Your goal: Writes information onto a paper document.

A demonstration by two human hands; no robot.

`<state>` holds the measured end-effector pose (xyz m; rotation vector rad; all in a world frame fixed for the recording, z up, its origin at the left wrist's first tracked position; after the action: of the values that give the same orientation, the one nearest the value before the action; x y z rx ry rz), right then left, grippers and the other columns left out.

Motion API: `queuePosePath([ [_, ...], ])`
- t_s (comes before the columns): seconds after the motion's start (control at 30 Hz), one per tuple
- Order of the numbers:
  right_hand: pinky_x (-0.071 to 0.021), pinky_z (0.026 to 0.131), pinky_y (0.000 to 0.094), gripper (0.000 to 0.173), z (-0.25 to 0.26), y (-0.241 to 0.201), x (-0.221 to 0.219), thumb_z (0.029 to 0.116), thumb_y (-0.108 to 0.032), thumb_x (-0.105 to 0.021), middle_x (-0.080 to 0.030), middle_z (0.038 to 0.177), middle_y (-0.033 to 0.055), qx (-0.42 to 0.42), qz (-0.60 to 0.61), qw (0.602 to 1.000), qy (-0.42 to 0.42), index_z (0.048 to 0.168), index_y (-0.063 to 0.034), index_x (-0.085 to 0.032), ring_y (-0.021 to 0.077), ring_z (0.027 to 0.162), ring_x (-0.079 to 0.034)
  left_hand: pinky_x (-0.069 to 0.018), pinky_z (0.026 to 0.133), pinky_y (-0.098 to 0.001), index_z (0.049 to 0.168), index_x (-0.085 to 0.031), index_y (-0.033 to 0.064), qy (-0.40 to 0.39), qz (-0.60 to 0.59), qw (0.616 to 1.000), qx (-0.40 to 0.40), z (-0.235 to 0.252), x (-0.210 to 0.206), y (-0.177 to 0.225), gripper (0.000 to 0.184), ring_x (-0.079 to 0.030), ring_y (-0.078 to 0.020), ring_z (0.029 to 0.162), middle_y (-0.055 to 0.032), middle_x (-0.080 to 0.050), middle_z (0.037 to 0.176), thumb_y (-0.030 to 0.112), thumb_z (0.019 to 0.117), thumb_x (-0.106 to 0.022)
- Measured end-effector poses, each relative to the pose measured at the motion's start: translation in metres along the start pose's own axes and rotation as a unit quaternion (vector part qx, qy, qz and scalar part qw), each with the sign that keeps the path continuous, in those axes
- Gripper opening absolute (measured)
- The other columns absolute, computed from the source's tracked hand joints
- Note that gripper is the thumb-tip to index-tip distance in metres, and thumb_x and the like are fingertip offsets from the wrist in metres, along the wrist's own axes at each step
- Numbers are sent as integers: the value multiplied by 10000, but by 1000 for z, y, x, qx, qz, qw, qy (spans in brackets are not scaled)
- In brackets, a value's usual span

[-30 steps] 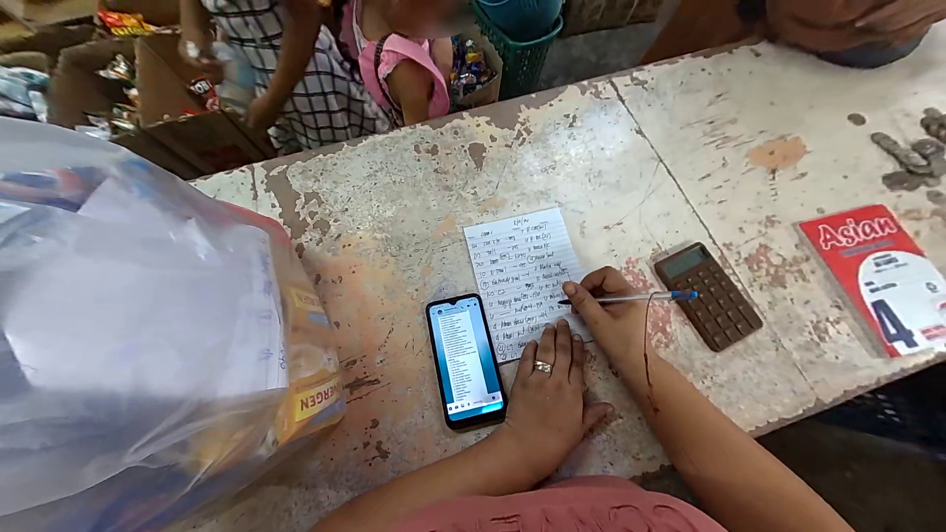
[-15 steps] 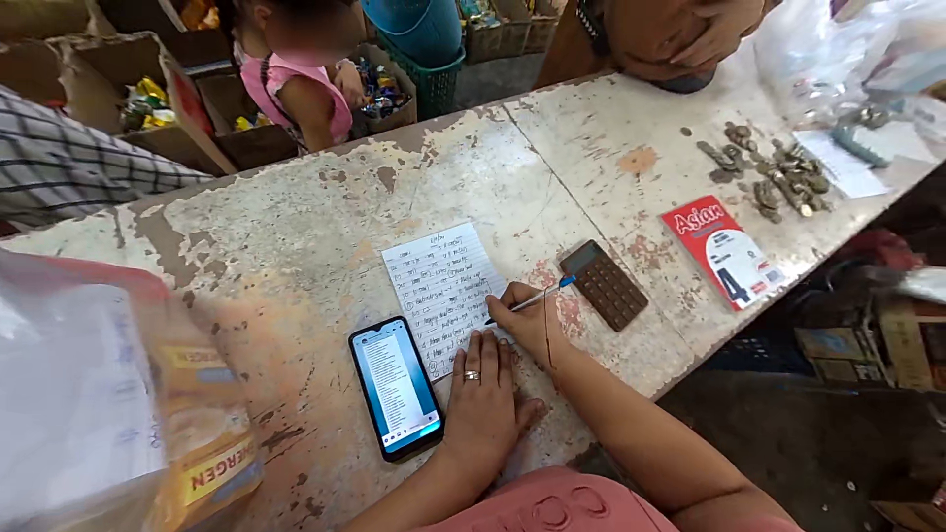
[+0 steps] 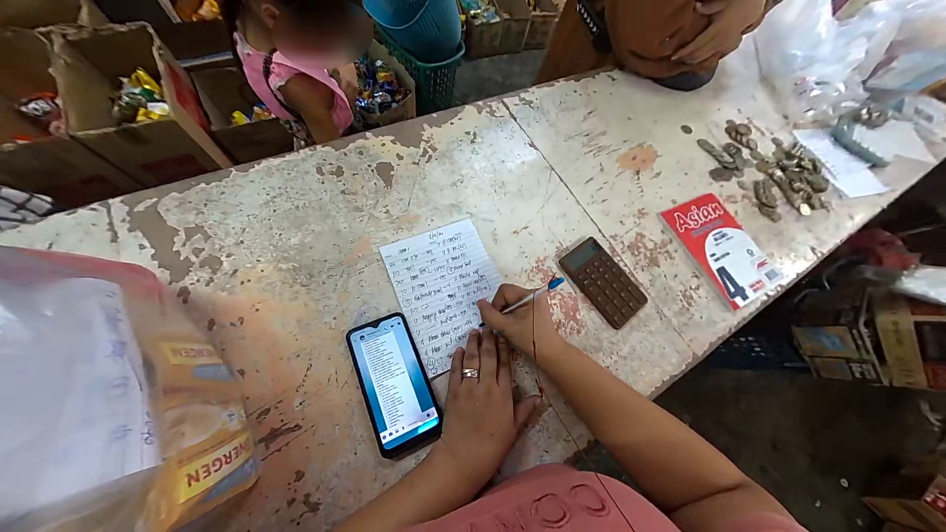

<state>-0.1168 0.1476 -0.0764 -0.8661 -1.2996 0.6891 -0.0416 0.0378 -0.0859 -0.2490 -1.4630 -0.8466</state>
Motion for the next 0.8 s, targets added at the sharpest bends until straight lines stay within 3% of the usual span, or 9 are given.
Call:
queuePosePath([
  [0.53, -367, 475, 189, 273, 0, -2, 4, 932, -85, -692, -490, 565, -31, -22, -49, 998, 33, 700, -80, -548, 12, 486, -444, -313, 1184, -573, 1525, -416, -36, -94, -20, 995, 18, 2, 1, -2, 881, -361, -399, 1492, -232, -366, 1610, 650, 974, -452],
  [0.7, -357, 460, 187, 299, 1, 0, 12, 916, -85, -694, -483, 545, -45, -21, -34, 998, 46, 672, -100, -521, 5, 465, -431, -287, 1185, -599, 1561, -385, 21, -123, -18, 992, 6, 3, -1, 0, 838, -309, -402, 1516, -158, -304, 1660, 635, 993, -427],
  [0.8, -360, 467, 187, 307, 1, 4, 18, 931, -85, -707, -480, 548, -36, -35, -31, 997, 62, 684, -87, -524, 12, 468, -432, -289, 1179, -608, 1561, -390, 33, -121, -19, 993, -2, 2, -2, 1, 831, -299, -414, 1517, -158, -304, 1660, 639, 994, -418],
])
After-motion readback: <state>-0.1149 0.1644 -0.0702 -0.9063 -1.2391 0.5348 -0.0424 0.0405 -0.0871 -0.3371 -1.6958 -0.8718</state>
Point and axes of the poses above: each hand's wrist, its own z-axis towards the middle knuckle, its own x-axis out of the back of the hand, y = z × x, the point moved 8 cm from there along z, towards the middle knuckle
